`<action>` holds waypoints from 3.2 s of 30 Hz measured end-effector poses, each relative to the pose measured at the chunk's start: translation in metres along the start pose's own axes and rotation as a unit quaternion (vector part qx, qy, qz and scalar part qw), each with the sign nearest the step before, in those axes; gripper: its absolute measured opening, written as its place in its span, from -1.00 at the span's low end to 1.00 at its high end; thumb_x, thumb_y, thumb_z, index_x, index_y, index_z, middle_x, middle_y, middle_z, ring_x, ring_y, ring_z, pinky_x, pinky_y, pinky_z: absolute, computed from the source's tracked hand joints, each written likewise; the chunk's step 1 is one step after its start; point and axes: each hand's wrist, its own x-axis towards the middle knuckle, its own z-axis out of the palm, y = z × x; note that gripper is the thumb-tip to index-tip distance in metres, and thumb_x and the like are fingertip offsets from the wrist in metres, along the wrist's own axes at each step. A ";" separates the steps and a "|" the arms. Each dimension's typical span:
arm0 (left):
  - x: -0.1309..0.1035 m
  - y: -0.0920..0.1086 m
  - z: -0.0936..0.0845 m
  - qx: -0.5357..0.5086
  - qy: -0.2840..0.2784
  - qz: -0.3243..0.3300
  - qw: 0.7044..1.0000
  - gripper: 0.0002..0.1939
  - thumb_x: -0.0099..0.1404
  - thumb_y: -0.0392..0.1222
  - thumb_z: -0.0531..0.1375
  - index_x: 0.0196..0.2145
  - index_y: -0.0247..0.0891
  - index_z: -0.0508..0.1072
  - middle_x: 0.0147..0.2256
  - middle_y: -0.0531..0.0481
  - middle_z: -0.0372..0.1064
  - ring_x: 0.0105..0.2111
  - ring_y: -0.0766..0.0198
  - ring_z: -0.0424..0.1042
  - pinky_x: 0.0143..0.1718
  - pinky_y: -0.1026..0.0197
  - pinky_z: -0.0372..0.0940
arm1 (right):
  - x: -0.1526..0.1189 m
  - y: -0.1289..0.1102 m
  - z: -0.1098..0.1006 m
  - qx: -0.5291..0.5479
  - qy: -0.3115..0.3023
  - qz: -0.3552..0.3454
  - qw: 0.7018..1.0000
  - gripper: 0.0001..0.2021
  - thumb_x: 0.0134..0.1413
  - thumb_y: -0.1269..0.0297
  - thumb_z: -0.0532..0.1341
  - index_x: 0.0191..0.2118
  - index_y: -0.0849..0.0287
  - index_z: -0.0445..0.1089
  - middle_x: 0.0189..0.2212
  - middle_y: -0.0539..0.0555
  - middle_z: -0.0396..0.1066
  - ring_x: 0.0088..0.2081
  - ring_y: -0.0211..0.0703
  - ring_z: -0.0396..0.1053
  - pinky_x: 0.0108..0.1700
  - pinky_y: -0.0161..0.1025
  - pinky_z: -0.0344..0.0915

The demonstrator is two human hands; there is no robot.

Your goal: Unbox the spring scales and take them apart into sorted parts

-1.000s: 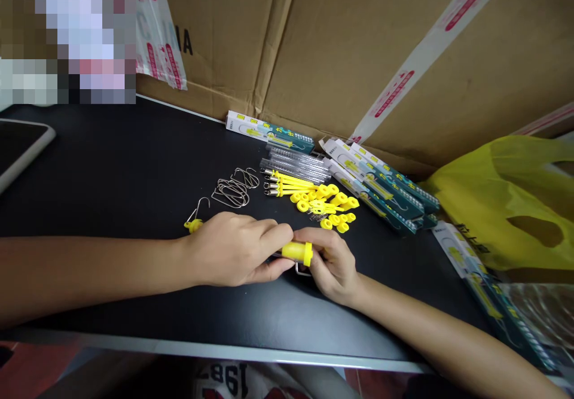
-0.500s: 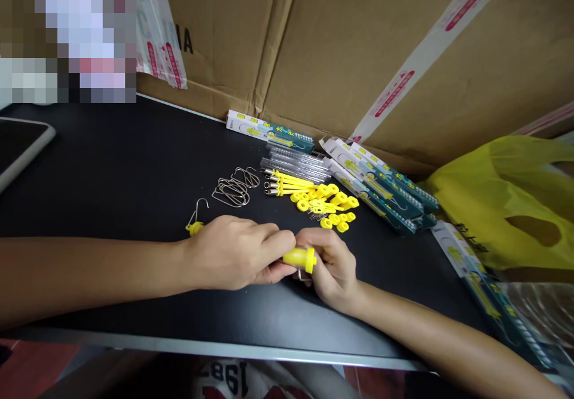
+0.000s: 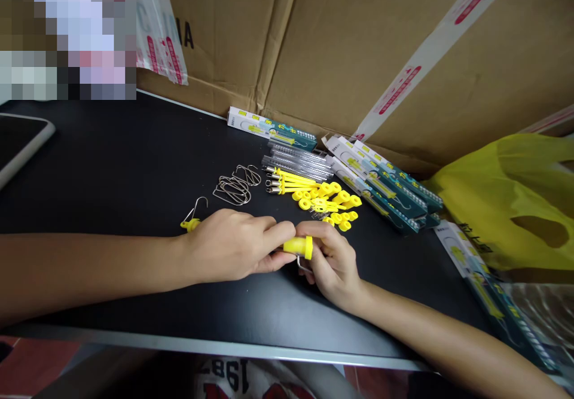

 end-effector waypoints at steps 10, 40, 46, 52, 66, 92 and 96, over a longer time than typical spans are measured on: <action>0.003 -0.002 -0.006 -0.045 -0.056 -0.017 0.997 -0.82 0.38 -0.08 -0.02 -0.25 -0.25 0.23 -0.41 0.09 0.41 -0.47 0.29 0.46 -0.58 0.30 0.12 | -0.001 0.007 0.001 0.017 -0.016 -0.015 1.000 -0.88 0.28 0.36 0.00 -0.10 0.12 0.20 -0.48 -0.04 0.29 -0.59 -0.37 0.27 -0.55 -0.39 0.25; 0.004 -0.005 -0.005 -0.046 -0.044 -0.059 0.996 -0.79 0.40 -0.06 0.01 -0.22 -0.27 0.21 -0.42 0.06 0.43 -0.46 0.29 0.49 -0.58 0.32 0.15 | 0.007 -0.001 -0.006 -0.210 -0.036 -0.208 0.955 -0.91 0.13 0.40 0.07 -0.37 0.20 0.29 -0.02 0.34 0.30 -0.08 0.05 0.36 -0.19 -0.09 0.37; 0.000 -0.003 -0.005 -0.081 -0.003 -0.013 0.997 -0.69 0.45 -0.01 -0.15 -0.26 -0.26 0.22 -0.43 0.07 0.41 -0.51 0.34 0.43 -0.56 0.31 0.15 | 0.004 0.003 -0.007 0.044 0.005 -0.064 0.997 -0.91 0.25 0.38 0.01 -0.18 0.11 0.20 -0.24 0.13 0.44 -0.27 -0.16 0.44 -0.28 -0.19 0.41; -0.001 -0.002 -0.004 -0.079 -0.023 0.013 0.997 -0.68 0.43 -0.01 -0.11 -0.32 -0.28 0.25 -0.42 0.05 0.38 -0.53 0.32 0.40 -0.57 0.28 0.14 | 0.000 0.007 -0.006 -0.030 0.010 -0.132 0.991 -0.73 0.22 0.42 0.09 0.02 0.05 0.27 -0.23 0.08 0.48 -0.24 -0.21 0.48 -0.24 -0.31 0.44; -0.002 0.002 0.000 -0.016 0.019 0.012 1.000 -0.72 0.45 -0.09 -0.17 -0.30 -0.25 0.21 -0.47 0.09 0.35 -0.56 0.31 0.40 -0.59 0.26 0.11 | -0.006 0.002 0.005 0.029 0.034 -0.005 0.999 -0.86 0.28 0.34 0.00 -0.10 0.04 0.23 -0.35 0.03 0.39 -0.60 -0.35 0.29 -0.58 -0.33 0.29; 0.006 -0.007 -0.015 -0.132 -0.136 -0.006 0.982 -0.77 0.37 0.00 0.00 -0.24 -0.20 0.27 -0.50 0.14 0.40 -0.60 0.30 0.39 -0.64 0.31 0.01 | 0.005 0.011 -0.008 -0.089 -0.013 -0.126 0.988 -0.79 0.22 0.46 0.02 -0.10 0.05 0.27 -0.52 -0.04 0.39 -0.61 -0.31 0.30 -0.58 -0.36 0.26; 0.006 -0.008 -0.015 -0.125 -0.142 0.016 0.982 -0.76 0.36 0.02 0.03 -0.18 -0.19 0.28 -0.45 0.13 0.44 -0.56 0.28 0.43 -0.63 0.31 0.00 | 0.006 0.013 -0.009 -0.074 -0.009 -0.121 0.990 -0.79 0.22 0.48 0.04 -0.10 0.06 0.27 -0.44 -0.02 0.42 -0.55 -0.32 0.35 -0.53 -0.38 0.28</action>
